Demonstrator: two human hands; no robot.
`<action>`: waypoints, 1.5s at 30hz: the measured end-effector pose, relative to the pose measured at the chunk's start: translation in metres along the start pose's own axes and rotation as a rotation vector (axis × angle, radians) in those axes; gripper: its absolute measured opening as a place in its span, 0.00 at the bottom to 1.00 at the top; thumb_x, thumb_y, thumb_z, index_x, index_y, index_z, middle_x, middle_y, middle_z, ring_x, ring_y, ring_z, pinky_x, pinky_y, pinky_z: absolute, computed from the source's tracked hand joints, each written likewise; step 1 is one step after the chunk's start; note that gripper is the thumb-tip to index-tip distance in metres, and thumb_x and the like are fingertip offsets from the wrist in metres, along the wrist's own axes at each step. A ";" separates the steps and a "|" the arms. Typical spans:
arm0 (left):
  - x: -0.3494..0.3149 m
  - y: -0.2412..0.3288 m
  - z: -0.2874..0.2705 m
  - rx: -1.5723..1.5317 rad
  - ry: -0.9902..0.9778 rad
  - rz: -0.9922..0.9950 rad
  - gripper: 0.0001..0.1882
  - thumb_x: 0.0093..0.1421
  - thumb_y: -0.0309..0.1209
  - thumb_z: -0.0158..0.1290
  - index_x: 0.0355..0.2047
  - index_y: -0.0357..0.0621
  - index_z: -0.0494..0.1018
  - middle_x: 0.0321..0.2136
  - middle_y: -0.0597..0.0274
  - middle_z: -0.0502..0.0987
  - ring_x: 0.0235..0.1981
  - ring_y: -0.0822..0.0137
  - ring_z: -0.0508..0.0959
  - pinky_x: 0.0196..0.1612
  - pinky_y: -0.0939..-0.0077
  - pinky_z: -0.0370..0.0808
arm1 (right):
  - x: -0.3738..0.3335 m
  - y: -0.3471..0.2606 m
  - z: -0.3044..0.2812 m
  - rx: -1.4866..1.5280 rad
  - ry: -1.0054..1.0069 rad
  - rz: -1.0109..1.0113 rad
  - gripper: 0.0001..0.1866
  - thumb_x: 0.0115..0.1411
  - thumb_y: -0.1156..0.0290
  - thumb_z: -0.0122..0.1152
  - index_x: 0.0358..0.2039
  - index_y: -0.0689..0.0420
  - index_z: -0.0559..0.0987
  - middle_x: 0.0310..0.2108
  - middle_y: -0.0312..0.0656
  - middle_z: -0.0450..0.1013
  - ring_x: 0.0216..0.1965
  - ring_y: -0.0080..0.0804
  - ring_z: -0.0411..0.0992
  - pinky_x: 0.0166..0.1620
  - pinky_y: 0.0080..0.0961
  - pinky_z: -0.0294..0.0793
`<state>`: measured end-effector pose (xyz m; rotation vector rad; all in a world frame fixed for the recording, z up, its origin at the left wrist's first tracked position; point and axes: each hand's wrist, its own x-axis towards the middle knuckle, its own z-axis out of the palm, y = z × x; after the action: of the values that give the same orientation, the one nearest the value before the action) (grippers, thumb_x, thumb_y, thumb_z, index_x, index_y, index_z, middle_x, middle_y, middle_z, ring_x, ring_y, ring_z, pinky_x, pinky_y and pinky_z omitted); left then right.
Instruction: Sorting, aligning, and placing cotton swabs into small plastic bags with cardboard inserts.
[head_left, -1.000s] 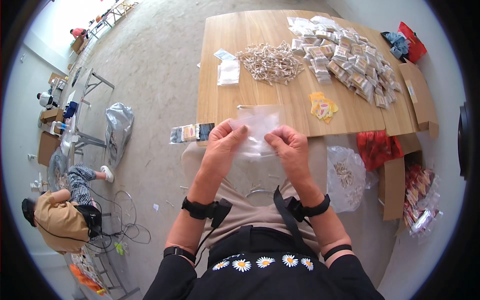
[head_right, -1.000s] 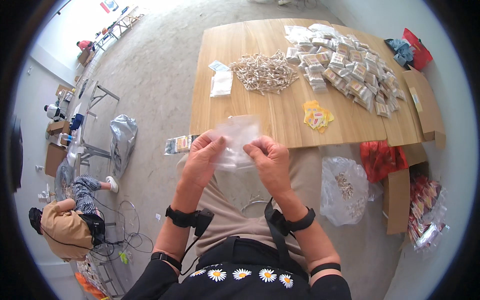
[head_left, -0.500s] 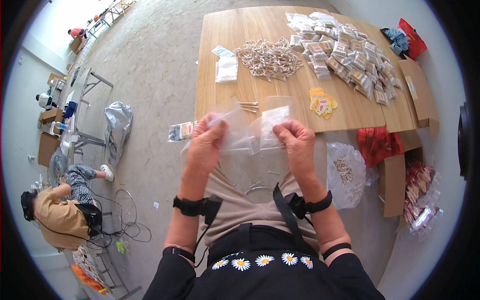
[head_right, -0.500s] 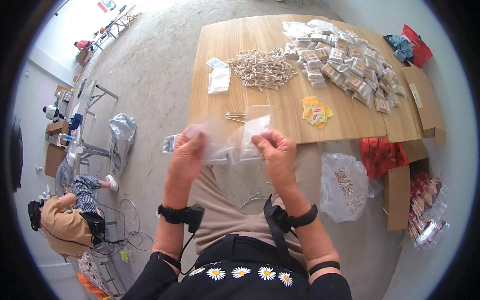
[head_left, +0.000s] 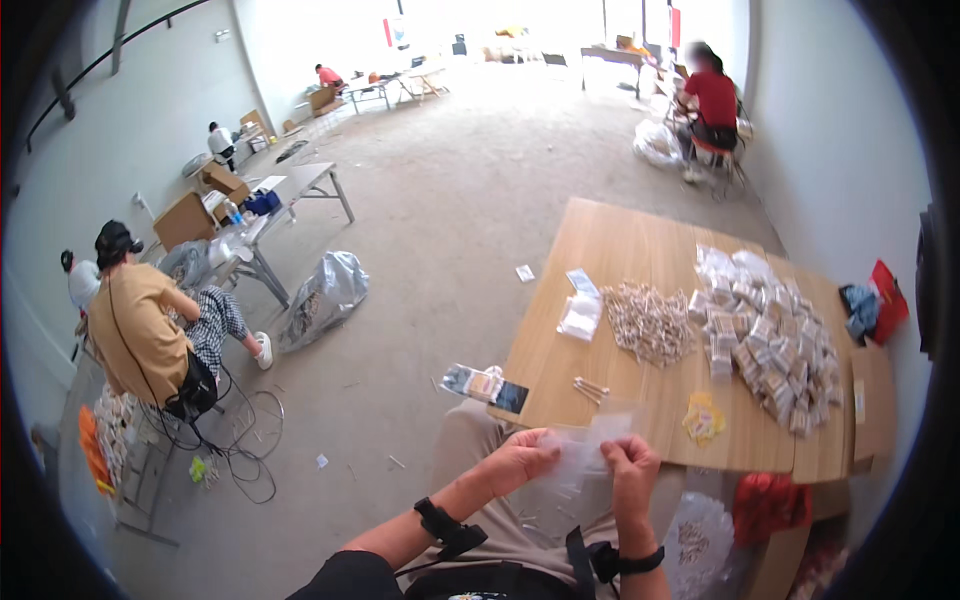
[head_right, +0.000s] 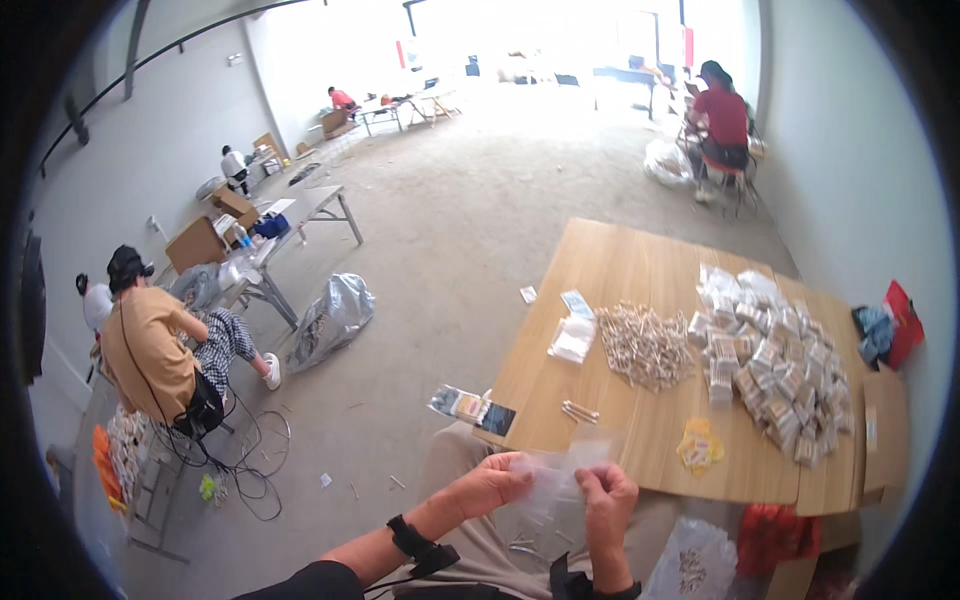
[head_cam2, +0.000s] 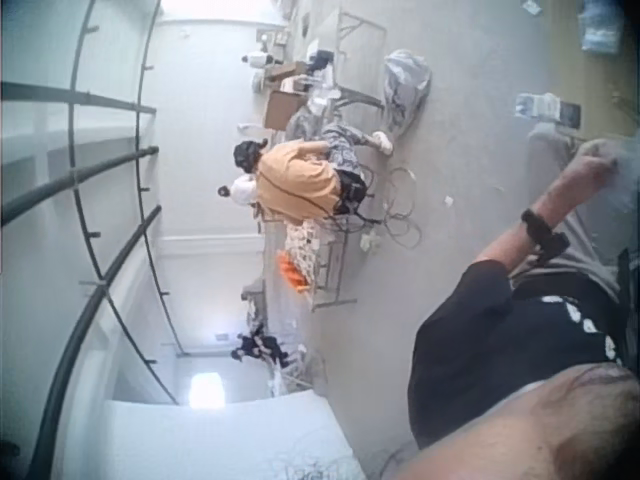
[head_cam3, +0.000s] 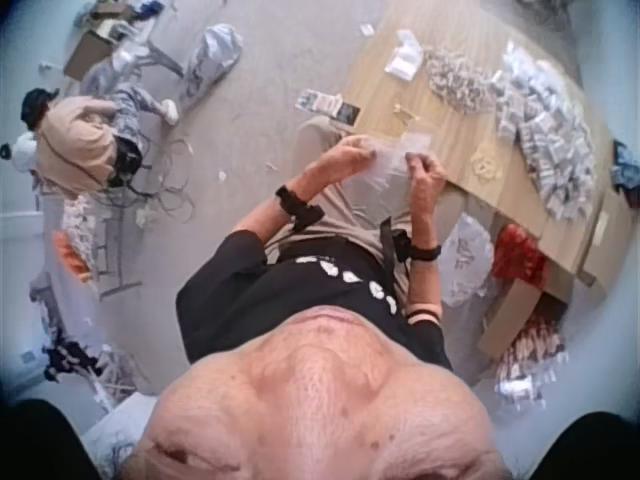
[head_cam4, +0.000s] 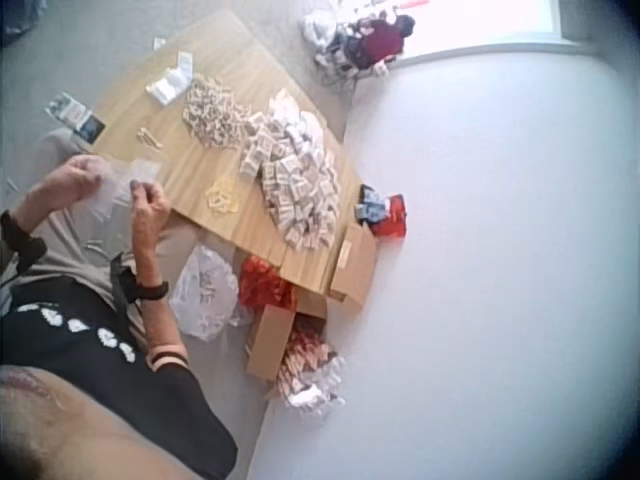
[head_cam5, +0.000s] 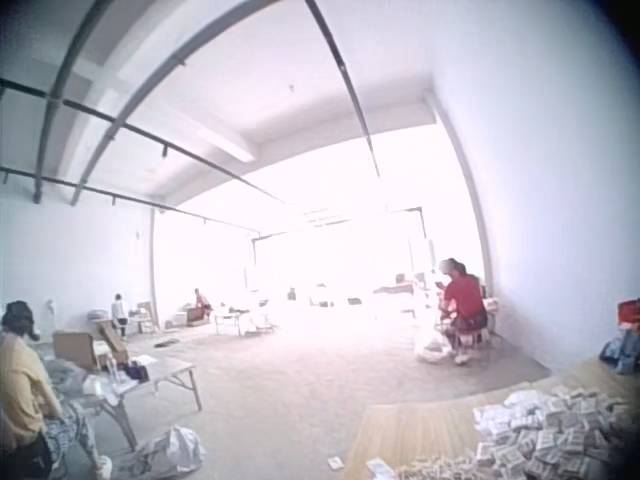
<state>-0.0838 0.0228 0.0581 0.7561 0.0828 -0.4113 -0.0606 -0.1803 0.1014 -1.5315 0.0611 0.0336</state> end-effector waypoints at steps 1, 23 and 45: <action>-0.003 0.002 0.003 -0.025 -0.003 0.018 0.09 0.63 0.29 0.58 0.42 0.43 0.75 0.40 0.67 0.79 0.37 0.78 0.77 0.43 0.80 0.75 | 0.000 0.000 0.002 -0.012 -0.020 -0.008 0.07 0.58 0.75 0.64 0.23 0.61 0.79 0.18 0.24 0.67 0.20 0.11 0.59 0.22 0.15 0.55; 0.005 -0.005 0.028 -0.187 0.224 0.261 0.07 0.62 0.25 0.57 0.41 0.41 0.76 0.38 0.63 0.81 0.40 0.73 0.81 0.47 0.76 0.78 | 0.011 0.003 0.036 0.375 -0.001 0.027 0.12 0.67 0.70 0.53 0.38 0.66 0.81 0.30 0.29 0.73 0.31 0.13 0.66 0.36 0.14 0.66; -0.004 0.006 0.051 -0.026 0.332 0.220 0.05 0.61 0.22 0.58 0.37 0.40 0.75 0.37 0.60 0.81 0.38 0.70 0.82 0.45 0.73 0.80 | 0.016 -0.005 0.035 0.296 -0.031 0.075 0.13 0.67 0.67 0.57 0.38 0.65 0.82 0.28 0.26 0.74 0.28 0.10 0.64 0.31 0.12 0.63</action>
<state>-0.0889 -0.0067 0.0995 0.7928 0.3122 -0.0724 -0.0435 -0.1454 0.1063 -1.2325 0.0949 0.1038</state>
